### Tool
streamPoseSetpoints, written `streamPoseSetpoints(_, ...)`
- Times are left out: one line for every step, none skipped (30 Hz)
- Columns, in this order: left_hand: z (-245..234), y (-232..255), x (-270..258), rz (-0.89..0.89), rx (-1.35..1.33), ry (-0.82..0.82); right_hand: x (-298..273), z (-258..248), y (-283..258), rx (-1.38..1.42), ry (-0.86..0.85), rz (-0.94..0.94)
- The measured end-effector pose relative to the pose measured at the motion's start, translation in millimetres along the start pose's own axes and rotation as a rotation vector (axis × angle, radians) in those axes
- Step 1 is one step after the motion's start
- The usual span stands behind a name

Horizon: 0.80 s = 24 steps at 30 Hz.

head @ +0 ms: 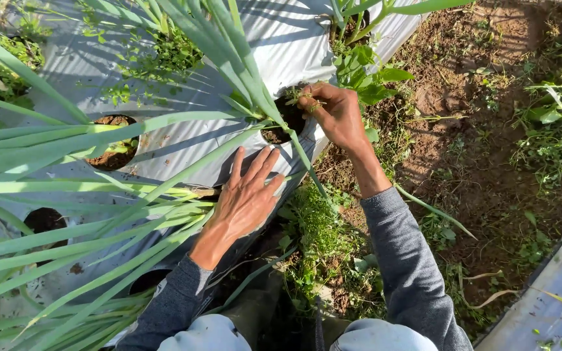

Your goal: The person removes weeds by hand from around the base of green onion plants growing through holes in a white plastic ground cover. The person pulls the weeds and discards them to the side, moving along the row of plants.

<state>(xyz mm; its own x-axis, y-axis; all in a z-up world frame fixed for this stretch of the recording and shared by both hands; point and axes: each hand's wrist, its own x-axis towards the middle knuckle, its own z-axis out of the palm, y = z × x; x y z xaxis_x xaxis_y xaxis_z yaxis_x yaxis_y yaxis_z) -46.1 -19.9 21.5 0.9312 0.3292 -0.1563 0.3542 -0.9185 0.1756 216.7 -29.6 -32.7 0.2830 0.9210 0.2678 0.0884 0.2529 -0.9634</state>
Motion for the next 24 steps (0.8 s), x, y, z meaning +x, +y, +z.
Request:
streamPoseSetpoints(1.6,-0.6,0.5,-0.001,-0.002,0.0,3.0,3.5,-4.7,-0.001,-0.001,0.002)
streamPoseSetpoints(3.0,-0.6,1.3,-0.002,0.015,-0.011,5.9,6.4,-9.6,-0.114,-0.048,0.01)
streamPoseSetpoints(3.7,-1.3,3.6,0.0,0.036,-0.019,9.9,8.4,-15.0,-0.229,-0.091,0.014)
streamPoseSetpoints(5.3,-0.1,5.2,0.002,0.037,-0.017,16.5,10.0,-4.9,-0.231,-0.089,0.013)
streamPoseSetpoints(6.4,0.4,5.7,0.007,0.043,-0.02,23.6,13.1,5.3,-0.183,-0.107,0.015)
streamPoseSetpoints(7.5,0.8,6.3,0.012,0.049,-0.022,30.8,16.2,15.6,-0.134,-0.125,0.018)
streamPoseSetpoints(7.8,1.4,5.8,0.013,0.051,-0.024,37.6,23.6,4.1,-0.132,-0.123,0.017)
streamPoseSetpoints(8.4,1.7,5.3,0.013,0.047,-0.034,44.5,31.2,-7.2,-0.173,-0.209,0.0)
streamPoseSetpoints(9.2,2.7,4.7,0.013,0.041,-0.044,51.0,38.4,-18.6,-0.213,-0.295,-0.015)
streamPoseSetpoints(14.0,1.0,4.3,0.013,0.041,-0.045,55.2,34.4,-11.7,-0.212,-0.294,-0.014)
streamPoseSetpoints(19.3,-0.3,2.9,0.059,0.091,0.032,59.3,31.4,-4.6,-0.263,-0.327,0.076)
streamPoseSetpoints(24.5,-1.6,1.3,0.104,0.141,0.11,63.5,28.7,2.3,-0.314,-0.36,0.166)
streamPoseSetpoints(25.7,-2.4,1.1,0.102,0.142,0.11,64.3,29.1,-1.9,-0.314,-0.362,0.165)
streamPoseSetpoints(26.8,-3.1,1.1,0.101,0.133,0.103,65.1,29.2,-6.2,-0.196,-0.422,0.18)
streamPoseSetpoints(28.3,-3.4,1.8,0.105,0.124,0.095,65.0,28.1,-10.4,-0.08,-0.477,0.196)
streamPoseSetpoints(28.8,-2.9,1.8,0.107,0.123,0.095,66.5,26.1,-19.3,-0.081,-0.475,0.198)
streamPoseSetpoints(28.8,-2.9,1.5,0.103,0.104,0.099,68.4,24.7,-28.3,-0.061,-0.575,0.064)
streamPoseSetpoints(28.9,-2.7,1.3,0.099,0.086,0.102,70.3,23.0,-37.2,-0.041,-0.672,-0.071)
streamPoseSetpoints(29.0,-2.9,2.1,0.102,0.086,0.101,70.8,18.7,-28.9,-0.041,-0.668,-0.07)
streamPoseSetpoints(29.2,-3.0,3.1,0.074,0.049,0.048,71.3,14.1,-20.5,0.013,-0.708,0.006)
streamPoseSetpoints(29.7,-2.5,3.7,0.047,0.012,-0.006,70.7,9.3,-12.1,0.067,-0.746,0.084)
streamPoseSetpoints(25.1,-0.1,3.6,0.052,0.011,-0.008,70.6,10.5,-4.7,0.067,-0.741,0.086)
streamPoseSetpoints(20.0,1.4,4.9,0.048,0.029,-0.038,72.2,11.1,2.2,0.11,-0.77,-0.029)
streamPoseSetpoints(14.8,3.0,6.0,0.045,0.047,-0.067,73.9,11.8,8.9,0.153,-0.797,-0.144)
